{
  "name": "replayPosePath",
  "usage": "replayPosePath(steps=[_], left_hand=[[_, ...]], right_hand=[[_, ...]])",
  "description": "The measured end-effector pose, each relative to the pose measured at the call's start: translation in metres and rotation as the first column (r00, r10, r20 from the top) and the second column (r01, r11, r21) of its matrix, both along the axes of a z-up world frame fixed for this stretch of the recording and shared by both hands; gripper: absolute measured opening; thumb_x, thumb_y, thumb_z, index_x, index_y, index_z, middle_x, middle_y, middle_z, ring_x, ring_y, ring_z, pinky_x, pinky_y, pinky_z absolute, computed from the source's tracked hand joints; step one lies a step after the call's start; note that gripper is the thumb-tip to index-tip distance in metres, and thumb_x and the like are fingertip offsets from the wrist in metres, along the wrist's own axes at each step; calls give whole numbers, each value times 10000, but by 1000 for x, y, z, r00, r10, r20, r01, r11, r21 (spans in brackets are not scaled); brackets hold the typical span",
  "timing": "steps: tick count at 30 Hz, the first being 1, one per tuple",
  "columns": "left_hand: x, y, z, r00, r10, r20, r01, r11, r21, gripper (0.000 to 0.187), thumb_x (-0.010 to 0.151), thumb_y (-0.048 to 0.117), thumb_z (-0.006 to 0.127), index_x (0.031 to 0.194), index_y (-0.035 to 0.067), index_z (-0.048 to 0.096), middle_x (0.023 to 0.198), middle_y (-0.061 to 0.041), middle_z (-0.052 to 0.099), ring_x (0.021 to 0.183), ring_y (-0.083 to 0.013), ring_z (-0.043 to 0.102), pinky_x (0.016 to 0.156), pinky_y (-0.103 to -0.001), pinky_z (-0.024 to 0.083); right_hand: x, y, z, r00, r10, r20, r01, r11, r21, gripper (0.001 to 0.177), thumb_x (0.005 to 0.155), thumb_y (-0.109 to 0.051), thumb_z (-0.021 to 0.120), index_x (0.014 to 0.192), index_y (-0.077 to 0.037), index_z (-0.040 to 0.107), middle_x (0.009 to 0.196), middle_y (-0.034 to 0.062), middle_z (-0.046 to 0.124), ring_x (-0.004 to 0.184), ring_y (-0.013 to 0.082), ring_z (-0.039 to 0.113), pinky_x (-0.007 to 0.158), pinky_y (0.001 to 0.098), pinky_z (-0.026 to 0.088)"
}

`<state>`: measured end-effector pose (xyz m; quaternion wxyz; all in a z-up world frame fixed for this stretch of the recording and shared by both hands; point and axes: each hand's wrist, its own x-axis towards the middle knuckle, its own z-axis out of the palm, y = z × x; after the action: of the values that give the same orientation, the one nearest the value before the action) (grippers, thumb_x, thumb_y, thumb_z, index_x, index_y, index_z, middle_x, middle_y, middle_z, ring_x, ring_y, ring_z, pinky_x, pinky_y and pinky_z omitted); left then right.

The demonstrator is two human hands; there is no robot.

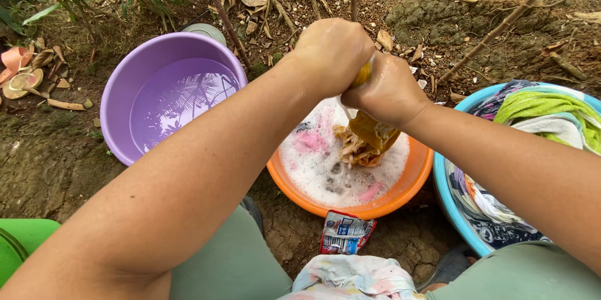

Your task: The person washes clothes by hand using soapy water in a basin, scrubbing the fabric and wringing it out thoroughly before moving to the next item.

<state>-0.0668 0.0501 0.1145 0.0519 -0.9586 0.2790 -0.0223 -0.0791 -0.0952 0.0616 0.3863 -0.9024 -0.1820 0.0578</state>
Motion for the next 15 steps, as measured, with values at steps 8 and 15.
replayPosePath(steps=[8, 15], left_hand=[[38, 21, -26, 993, 120, -9, -110, 875, -470, 398, 673, 130, 860, 1052, 99, 746, 936, -154, 731, 942, -326, 702, 814, -433, 567], [20, 2, -43, 418, -833, -362, -786, -132, -604, 961, 816, 543, 867, 1439, -62, 457, 1297, -184, 604, 1158, -289, 614, 974, -431, 494]], right_hand=[[19, -11, 28, 978, -119, 174, 86, 979, 187, 353, 688, -216, 853, 924, 0, 704, 836, 88, 728, 726, 183, 682, 661, 331, 558], [18, -15, 91, 996, -17, -83, 75, 631, 772, 228, 818, -163, 738, 1009, -38, 726, 864, 2, 723, 710, 107, 682, 648, 288, 581]])
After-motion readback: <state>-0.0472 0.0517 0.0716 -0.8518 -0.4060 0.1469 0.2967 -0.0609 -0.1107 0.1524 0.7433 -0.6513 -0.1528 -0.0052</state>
